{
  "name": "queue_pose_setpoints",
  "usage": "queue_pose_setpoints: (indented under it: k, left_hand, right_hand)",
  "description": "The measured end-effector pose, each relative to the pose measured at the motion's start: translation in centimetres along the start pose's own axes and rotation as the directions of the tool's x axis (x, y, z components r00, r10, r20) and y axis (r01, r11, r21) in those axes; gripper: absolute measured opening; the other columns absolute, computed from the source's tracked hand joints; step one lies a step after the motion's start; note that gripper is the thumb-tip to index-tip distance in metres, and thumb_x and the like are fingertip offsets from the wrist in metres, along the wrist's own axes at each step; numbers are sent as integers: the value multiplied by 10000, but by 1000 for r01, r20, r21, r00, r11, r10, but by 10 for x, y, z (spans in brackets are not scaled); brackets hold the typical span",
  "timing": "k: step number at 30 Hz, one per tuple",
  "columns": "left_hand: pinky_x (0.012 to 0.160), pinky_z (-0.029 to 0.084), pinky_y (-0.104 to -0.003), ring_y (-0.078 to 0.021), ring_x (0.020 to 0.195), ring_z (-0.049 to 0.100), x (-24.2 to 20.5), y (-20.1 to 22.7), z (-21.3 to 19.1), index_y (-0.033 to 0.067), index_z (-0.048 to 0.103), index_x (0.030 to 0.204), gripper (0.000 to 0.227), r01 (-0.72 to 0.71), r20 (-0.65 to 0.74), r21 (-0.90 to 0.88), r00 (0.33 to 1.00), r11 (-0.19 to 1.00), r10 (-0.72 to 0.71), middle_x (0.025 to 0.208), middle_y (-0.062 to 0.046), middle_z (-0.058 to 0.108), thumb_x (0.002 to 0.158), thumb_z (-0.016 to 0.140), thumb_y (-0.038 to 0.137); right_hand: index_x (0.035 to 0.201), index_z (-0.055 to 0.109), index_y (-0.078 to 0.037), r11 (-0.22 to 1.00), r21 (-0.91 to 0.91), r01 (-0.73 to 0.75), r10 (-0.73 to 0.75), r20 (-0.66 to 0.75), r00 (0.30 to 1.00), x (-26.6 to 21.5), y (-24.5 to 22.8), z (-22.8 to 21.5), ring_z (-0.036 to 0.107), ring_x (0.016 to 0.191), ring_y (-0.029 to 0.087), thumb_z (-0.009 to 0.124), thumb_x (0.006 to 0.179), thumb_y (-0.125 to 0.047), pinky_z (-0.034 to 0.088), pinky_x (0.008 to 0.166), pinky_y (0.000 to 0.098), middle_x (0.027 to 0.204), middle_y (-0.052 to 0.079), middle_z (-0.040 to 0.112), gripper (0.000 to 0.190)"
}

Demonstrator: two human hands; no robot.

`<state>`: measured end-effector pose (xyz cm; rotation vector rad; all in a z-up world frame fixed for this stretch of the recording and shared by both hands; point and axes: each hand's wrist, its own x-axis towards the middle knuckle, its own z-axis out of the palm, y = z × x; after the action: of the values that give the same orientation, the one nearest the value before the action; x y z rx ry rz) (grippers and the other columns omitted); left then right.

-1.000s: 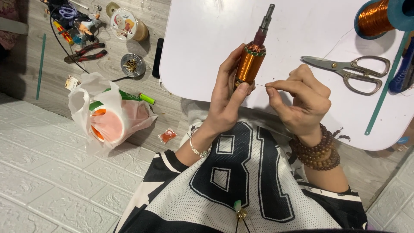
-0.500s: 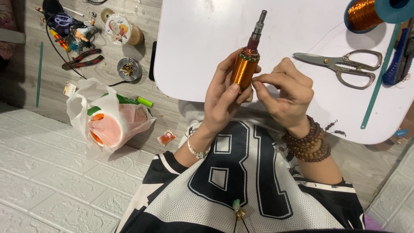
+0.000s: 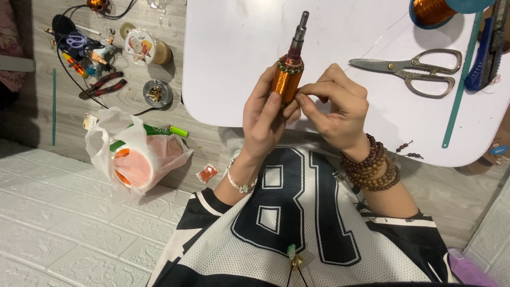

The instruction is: Winding thin copper wire around the poles of a motor armature by hand at a workbench.

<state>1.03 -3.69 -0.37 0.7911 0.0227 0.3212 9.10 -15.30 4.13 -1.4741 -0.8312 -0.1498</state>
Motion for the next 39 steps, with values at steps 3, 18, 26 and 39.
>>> queue_pose_setpoints:
  k: [3,18,26,39]
  left_hand:
    - [815,473,-246,-109,1050,534,11,39,31,7,467,1480,404,-140,13,463,988,875,152,1337,-111,570,1127,392,189]
    - [704,457,-171,-259,1296,554,7,12,13,-3,326,1526,492,-84,7,184,996,979,84,1473,-222,474,1098,392,230]
    - [785,532,-210,-284,1294,545,4,11,15,-22,322,1513,517,-57,-6,113,998,992,58,1437,-222,486,1076,457,218]
    - [571,432,-148,-47,737,481,11,-3,3,-38,388,1446,483,17,14,-42,1000,999,-16,1122,-152,576,1058,485,232]
  right_hand:
    - [897,732,50,1000,0,11,-11,-3,1000,-2,2,0,417,615,168,777,891,53,401,551,307,720,107,493,45]
    - [895,744,37,998,-55,28,-28,2,1000,2,-3,3,396,641,170,767,911,45,417,646,311,685,72,485,29]
    - [888,733,6,982,-166,85,-82,25,996,4,-9,0,426,645,208,740,952,7,391,796,372,670,63,501,64]
    - [893,728,-17,986,-159,47,-47,4,999,4,-6,-1,515,682,210,740,933,24,382,853,365,726,60,611,57]
